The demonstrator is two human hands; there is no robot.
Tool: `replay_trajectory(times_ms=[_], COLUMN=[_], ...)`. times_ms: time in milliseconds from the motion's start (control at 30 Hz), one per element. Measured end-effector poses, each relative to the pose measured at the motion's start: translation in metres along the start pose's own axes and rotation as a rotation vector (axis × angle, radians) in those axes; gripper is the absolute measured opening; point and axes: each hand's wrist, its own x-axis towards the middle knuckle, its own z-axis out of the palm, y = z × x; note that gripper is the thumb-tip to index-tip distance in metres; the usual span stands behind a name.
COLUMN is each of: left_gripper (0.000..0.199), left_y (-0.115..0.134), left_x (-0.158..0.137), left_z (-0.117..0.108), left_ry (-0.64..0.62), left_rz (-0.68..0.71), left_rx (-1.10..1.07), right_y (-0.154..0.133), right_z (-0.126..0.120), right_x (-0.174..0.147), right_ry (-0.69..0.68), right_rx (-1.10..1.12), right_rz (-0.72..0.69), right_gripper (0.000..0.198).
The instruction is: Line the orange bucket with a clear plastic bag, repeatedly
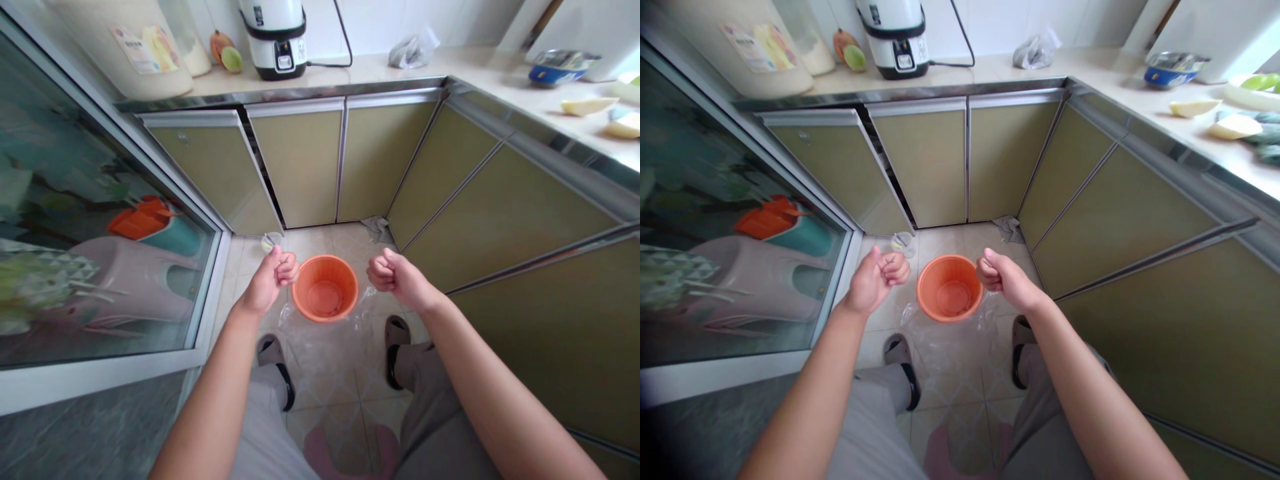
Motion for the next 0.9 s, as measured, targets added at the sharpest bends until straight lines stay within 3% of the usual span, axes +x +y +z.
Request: replay_trajectory(times_ms=[133,200,267,400,467,567,633,700,800,900], left_gripper=[0.081,0.083,0.085,0.082,0.080,0.078,0.076,0.072,0.059,0.077], left_y=[0.065,0.076,0.069,0.018,-0.008,-0.034,-0.049,-0.071,-0.124,-0.182], left_x=[-0.049,-0.053,-0.034,0.037,0.058,0.065,0.064,0.063,0.058,0.041], left_z=[0.011,0.010,0.003,-0.018,-0.028,-0.039,-0.045,-0.049,-0.060,-0.077], left_ry=[-0.106,-0.104,-0.073,0.024,0.049,0.070,0.112,0.208,0.413,0.421], left_rz=[0.051,0.038,-0.023,-0.207,-0.281,-0.300,-0.273,-0.243,-0.239,-0.399], left_rx=[-0.001,-0.022,-0.057,-0.129,-0.144,-0.145,-0.110,0.009,0.343,0.595], right_y=[-0.057,-0.065,-0.050,0.015,0.039,0.054,0.061,0.076,0.117,0.162], right_z=[0.027,0.030,0.023,-0.007,-0.018,-0.024,-0.026,-0.031,-0.042,-0.051], right_x=[-0.021,-0.018,0.001,0.057,0.073,0.082,0.084,0.084,0.077,0.060], right_ry=[-0.287,-0.384,-0.395,-0.166,-0.091,-0.050,0.048,0.253,0.503,0.430], right_rx=[0.166,0.185,0.193,0.200,0.221,0.221,0.131,-0.111,-0.665,-0.967], right_rz=[-0.252,-0.276,-0.209,0.156,0.274,0.292,0.292,0.347,0.585,0.875], right_gripper=[0.069,0.073,0.075,0.079,0.079,0.079,0.076,0.069,0.063,0.085])
